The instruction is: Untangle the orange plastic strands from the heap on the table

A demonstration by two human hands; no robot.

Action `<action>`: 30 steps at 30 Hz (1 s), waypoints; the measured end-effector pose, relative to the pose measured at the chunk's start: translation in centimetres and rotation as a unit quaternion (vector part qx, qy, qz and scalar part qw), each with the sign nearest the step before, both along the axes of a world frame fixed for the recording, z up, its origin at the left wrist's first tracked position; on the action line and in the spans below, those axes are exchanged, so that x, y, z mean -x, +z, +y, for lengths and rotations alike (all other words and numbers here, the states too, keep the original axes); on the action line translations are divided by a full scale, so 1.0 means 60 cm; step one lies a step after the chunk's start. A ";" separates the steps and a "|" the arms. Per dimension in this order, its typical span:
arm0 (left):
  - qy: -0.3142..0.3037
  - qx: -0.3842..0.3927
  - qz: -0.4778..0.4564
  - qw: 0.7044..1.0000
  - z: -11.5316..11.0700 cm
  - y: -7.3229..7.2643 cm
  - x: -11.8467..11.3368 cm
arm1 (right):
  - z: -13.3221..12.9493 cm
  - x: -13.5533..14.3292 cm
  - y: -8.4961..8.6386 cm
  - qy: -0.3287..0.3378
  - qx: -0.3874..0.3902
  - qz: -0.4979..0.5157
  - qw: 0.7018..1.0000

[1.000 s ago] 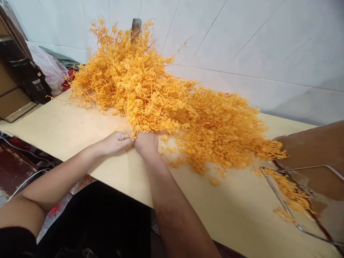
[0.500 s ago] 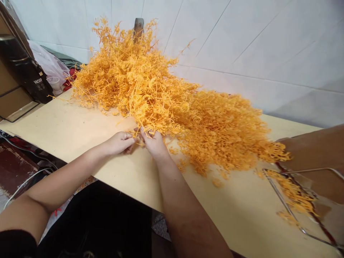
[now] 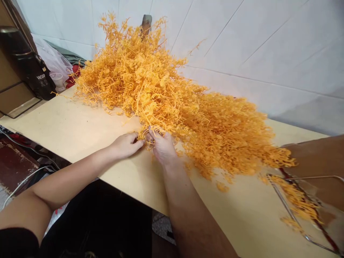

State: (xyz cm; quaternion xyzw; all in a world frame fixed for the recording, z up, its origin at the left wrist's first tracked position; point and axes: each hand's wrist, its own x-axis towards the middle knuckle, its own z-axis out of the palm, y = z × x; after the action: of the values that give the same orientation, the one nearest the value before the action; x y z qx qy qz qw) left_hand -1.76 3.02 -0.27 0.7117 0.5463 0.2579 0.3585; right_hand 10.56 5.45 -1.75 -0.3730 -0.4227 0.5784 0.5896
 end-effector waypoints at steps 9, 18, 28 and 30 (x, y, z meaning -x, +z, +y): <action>-0.038 0.030 -0.088 0.995 0.001 -0.009 0.000 | 0.001 0.001 -0.009 0.013 0.012 -0.030 0.999; -0.059 0.117 -0.089 0.987 -0.021 0.009 -0.013 | 0.010 0.007 -0.013 -0.043 0.033 -0.088 0.995; -0.098 0.113 -0.042 0.988 -0.035 0.019 -0.012 | 0.026 0.014 -0.024 -0.089 0.044 -0.085 0.991; -0.191 0.079 0.003 0.978 -0.063 0.022 -0.016 | 0.037 0.001 -0.025 -0.135 0.071 -0.087 0.984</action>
State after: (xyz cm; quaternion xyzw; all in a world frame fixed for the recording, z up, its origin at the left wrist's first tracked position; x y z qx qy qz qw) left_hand -0.78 -0.76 1.06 0.7732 0.4203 0.1385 0.4543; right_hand 10.48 7.65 -3.25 -0.5163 -0.3763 0.4874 0.5952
